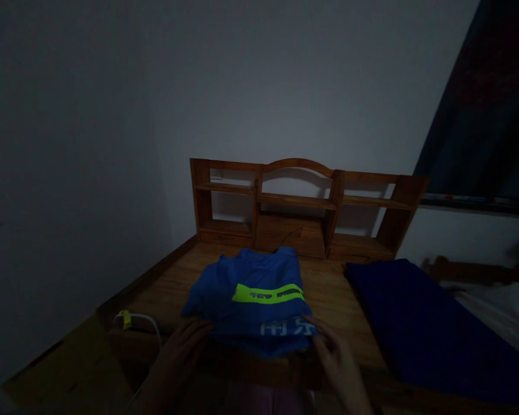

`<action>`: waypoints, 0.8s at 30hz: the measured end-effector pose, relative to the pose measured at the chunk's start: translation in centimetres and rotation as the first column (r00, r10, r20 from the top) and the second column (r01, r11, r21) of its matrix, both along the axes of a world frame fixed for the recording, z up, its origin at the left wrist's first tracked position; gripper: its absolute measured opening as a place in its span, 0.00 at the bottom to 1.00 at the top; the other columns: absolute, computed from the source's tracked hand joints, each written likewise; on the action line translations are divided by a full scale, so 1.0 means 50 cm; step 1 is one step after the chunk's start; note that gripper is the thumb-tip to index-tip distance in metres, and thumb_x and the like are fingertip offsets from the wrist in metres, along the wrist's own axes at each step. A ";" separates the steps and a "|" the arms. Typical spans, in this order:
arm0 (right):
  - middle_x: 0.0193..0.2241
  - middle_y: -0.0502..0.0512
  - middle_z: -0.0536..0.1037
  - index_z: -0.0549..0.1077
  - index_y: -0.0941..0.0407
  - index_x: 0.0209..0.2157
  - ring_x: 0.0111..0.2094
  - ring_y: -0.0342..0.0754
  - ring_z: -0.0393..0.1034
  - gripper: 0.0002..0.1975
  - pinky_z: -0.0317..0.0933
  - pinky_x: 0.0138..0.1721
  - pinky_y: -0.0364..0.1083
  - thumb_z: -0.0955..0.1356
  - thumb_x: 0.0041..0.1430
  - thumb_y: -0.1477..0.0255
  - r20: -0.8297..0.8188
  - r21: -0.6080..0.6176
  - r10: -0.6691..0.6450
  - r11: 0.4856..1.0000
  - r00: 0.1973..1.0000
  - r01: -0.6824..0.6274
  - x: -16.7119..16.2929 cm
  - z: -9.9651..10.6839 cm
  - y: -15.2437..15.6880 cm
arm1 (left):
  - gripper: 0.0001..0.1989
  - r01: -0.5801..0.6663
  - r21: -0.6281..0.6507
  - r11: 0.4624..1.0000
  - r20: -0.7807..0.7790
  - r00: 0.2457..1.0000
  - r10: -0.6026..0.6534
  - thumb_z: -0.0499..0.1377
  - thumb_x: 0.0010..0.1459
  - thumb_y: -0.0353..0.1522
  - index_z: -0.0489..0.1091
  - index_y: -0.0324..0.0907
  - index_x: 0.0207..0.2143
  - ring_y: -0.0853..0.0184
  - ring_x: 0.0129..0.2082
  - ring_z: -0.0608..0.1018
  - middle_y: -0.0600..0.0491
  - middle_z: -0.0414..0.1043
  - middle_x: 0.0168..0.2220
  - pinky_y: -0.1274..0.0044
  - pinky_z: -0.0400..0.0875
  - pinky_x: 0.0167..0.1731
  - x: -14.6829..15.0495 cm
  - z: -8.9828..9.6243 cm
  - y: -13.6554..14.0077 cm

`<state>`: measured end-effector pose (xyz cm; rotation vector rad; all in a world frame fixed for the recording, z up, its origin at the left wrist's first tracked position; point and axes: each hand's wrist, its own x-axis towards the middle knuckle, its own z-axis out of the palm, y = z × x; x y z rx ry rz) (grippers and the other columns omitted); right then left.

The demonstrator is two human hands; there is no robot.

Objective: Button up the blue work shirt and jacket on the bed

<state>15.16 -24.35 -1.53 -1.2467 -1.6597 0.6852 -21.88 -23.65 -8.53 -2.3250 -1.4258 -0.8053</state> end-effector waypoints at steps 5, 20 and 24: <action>0.42 0.55 0.78 0.70 0.53 0.50 0.44 0.52 0.72 0.19 0.67 0.45 0.49 0.64 0.57 0.64 0.132 0.088 -0.027 0.996 0.991 0.015 0.022 0.137 -0.032 | 0.18 -0.174 0.177 0.969 0.206 0.969 0.136 0.47 0.59 0.25 0.64 0.44 0.50 0.58 0.53 0.65 0.47 0.64 0.51 0.63 0.63 0.51 0.068 0.111 -0.002; 0.49 0.54 0.70 0.71 0.49 0.46 0.49 0.50 0.66 0.14 0.64 0.38 0.46 0.64 0.59 0.64 0.043 0.748 -0.659 0.519 0.751 0.413 0.189 0.495 -0.122 | 0.14 0.016 0.383 0.924 0.339 0.927 -0.157 0.50 0.62 0.37 0.69 0.38 0.42 0.68 0.36 0.73 0.53 0.69 0.37 0.77 0.68 0.38 0.264 0.661 -0.043; 0.30 0.53 0.77 0.77 0.58 0.37 0.31 0.44 0.72 0.16 0.61 0.31 0.43 0.66 0.54 0.60 0.333 0.520 -0.438 0.824 0.835 0.225 0.247 0.539 0.008 | 0.16 0.190 0.095 0.977 0.222 0.953 -0.206 0.54 0.60 0.39 0.71 0.33 0.35 0.70 0.30 0.73 0.52 0.71 0.30 0.77 0.68 0.34 0.259 0.675 0.061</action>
